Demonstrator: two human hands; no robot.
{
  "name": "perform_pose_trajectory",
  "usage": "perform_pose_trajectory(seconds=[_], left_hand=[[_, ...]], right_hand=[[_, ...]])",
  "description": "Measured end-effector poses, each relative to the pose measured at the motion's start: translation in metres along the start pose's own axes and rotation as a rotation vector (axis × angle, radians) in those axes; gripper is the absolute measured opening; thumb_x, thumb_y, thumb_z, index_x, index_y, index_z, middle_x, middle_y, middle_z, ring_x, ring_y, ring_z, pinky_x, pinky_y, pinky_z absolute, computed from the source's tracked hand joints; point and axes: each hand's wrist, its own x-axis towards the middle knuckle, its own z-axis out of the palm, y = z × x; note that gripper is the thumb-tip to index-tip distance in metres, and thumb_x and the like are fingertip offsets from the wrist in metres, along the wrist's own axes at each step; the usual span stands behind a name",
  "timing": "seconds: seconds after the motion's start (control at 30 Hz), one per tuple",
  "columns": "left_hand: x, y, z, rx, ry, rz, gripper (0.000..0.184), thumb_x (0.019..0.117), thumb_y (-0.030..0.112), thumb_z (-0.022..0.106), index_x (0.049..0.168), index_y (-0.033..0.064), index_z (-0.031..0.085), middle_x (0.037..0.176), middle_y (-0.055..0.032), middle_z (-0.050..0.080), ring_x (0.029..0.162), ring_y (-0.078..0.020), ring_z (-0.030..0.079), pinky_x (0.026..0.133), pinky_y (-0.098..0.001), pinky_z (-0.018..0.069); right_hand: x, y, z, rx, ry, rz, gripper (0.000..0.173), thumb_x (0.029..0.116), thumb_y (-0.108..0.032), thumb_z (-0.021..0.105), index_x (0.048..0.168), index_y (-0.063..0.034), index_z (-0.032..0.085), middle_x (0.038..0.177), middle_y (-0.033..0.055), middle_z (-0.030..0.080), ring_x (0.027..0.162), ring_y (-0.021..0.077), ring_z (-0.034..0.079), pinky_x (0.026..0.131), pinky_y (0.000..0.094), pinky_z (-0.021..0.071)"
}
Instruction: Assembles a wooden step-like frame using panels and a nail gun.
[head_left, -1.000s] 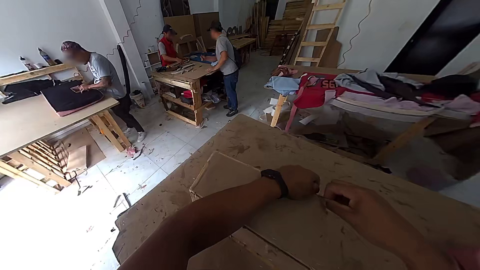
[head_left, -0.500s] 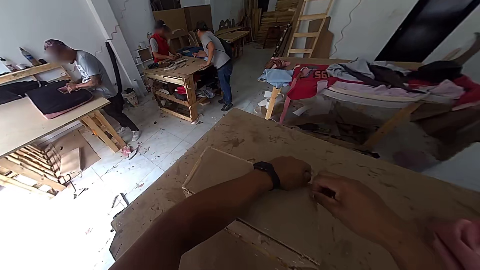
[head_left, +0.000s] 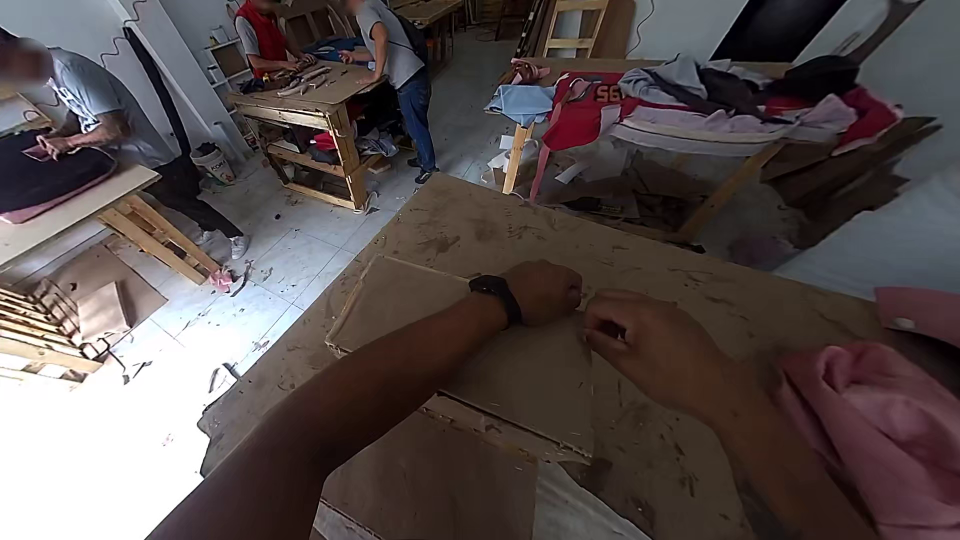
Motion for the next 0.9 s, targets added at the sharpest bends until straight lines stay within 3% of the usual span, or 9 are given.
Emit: perform_pose_trajectory(seconds=[0.33, 0.43, 0.5, 0.53, 0.57, 0.63, 0.77, 0.83, 0.9], left_hand=[[-0.002, 0.000, 0.002, -0.025, -0.016, -0.013, 0.031, 0.1079, 0.028, 0.045, 0.120, 0.0122, 0.070, 0.100, -0.0092, 0.073, 0.096, -0.0261, 0.071, 0.083, -0.0543, 0.0575], [0.001, -0.002, 0.000, -0.036, -0.007, 0.017, 0.032, 0.1080, 0.027, 0.045, 0.120, 0.0106, 0.070, 0.102, -0.0098, 0.073, 0.097, -0.0257, 0.071, 0.085, -0.0540, 0.0573], [-0.001, -0.002, 0.001, -0.085, 0.052, 0.053, 0.030, 0.1067, 0.026, 0.048, 0.120, 0.0112, 0.070, 0.102, -0.0077, 0.073, 0.095, -0.0224, 0.071, 0.086, -0.0510, 0.0582], [-0.002, -0.003, -0.001, -0.111, 0.109, 0.088, 0.029, 0.1057, 0.025, 0.050, 0.121, 0.0121, 0.071, 0.102, -0.0057, 0.073, 0.094, -0.0193, 0.071, 0.086, -0.0477, 0.0590], [-0.006, -0.003, -0.004, -0.146, 0.170, 0.137, 0.029, 0.1058, 0.025, 0.052, 0.123, 0.0116, 0.070, 0.105, -0.0048, 0.074, 0.095, -0.0170, 0.071, 0.088, -0.0447, 0.0595], [-0.028, -0.001, -0.008, -0.225, 0.303, 0.246, 0.028, 0.1043, 0.020, 0.055, 0.126, 0.0099, 0.070, 0.114, -0.0040, 0.073, 0.102, -0.0135, 0.070, 0.094, -0.0391, 0.0586], [-0.147, 0.000, -0.043, -0.124, 0.560, 0.391, 0.027, 0.1004, 0.011, 0.060, 0.125, 0.0054, 0.071, 0.131, -0.0053, 0.068, 0.129, -0.0151, 0.060, 0.113, -0.0383, 0.0498], [-0.235, -0.028, -0.043, -0.193, 0.754, 0.317, 0.026, 0.1019, 0.008, 0.055, 0.122, -0.0007, 0.070, 0.130, -0.0109, 0.069, 0.129, -0.0223, 0.061, 0.114, -0.0456, 0.0499], [-0.324, -0.080, -0.006, -0.364, 1.036, 0.135, 0.029, 0.1065, 0.014, 0.048, 0.117, -0.0034, 0.068, 0.120, -0.0164, 0.071, 0.114, -0.0297, 0.068, 0.103, -0.0528, 0.0563]], right_hand=[[-0.016, 0.024, -0.017, 0.121, 0.050, 0.097, 0.007, 0.0913, -0.029, 0.072, 0.086, -0.0267, 0.069, 0.079, -0.0084, 0.066, 0.066, 0.0102, 0.063, 0.056, 0.0383, 0.0561], [-0.025, 0.071, -0.055, 0.161, 0.351, 0.261, 0.026, 0.0985, -0.027, 0.070, 0.122, -0.0175, 0.069, 0.113, 0.0112, 0.071, 0.097, 0.0306, 0.071, 0.082, 0.0600, 0.0583], [-0.046, 0.106, -0.067, 0.116, 0.427, 0.381, 0.071, 0.0982, -0.038, 0.068, 0.159, -0.0252, 0.033, 0.153, 0.0152, 0.047, 0.129, 0.0380, 0.057, 0.100, 0.0649, 0.0506], [-0.055, 0.104, -0.065, 0.129, 0.442, 0.411, 0.086, 0.0960, -0.042, 0.069, 0.164, -0.0281, 0.019, 0.162, 0.0135, 0.035, 0.136, 0.0370, 0.052, 0.104, 0.0631, 0.0490], [-0.067, 0.088, -0.054, 0.178, 0.433, 0.408, 0.090, 0.0951, -0.042, 0.070, 0.165, -0.0299, 0.015, 0.166, 0.0100, 0.030, 0.140, 0.0333, 0.049, 0.106, 0.0597, 0.0489], [-0.100, 0.036, -0.005, 0.378, 0.327, 0.376, 0.079, 0.0964, -0.043, 0.068, 0.162, -0.0293, 0.027, 0.161, 0.0052, 0.040, 0.137, 0.0260, 0.052, 0.106, 0.0534, 0.0514], [-0.188, -0.029, 0.150, 0.940, 0.216, 0.506, 0.064, 0.1023, -0.043, 0.060, 0.154, -0.0080, 0.045, 0.143, 0.0110, 0.060, 0.125, 0.0254, 0.063, 0.099, 0.0487, 0.0579], [-0.232, -0.057, 0.213, 1.124, 0.232, 0.654, 0.063, 0.1063, -0.047, 0.047, 0.154, -0.0062, 0.043, 0.145, 0.0109, 0.060, 0.131, 0.0276, 0.060, 0.099, 0.0517, 0.0573], [-0.258, -0.082, 0.255, 1.211, 0.315, 0.753, 0.063, 0.1086, -0.050, 0.036, 0.155, -0.0087, 0.043, 0.148, 0.0085, 0.058, 0.135, 0.0256, 0.057, 0.101, 0.0506, 0.0559]])
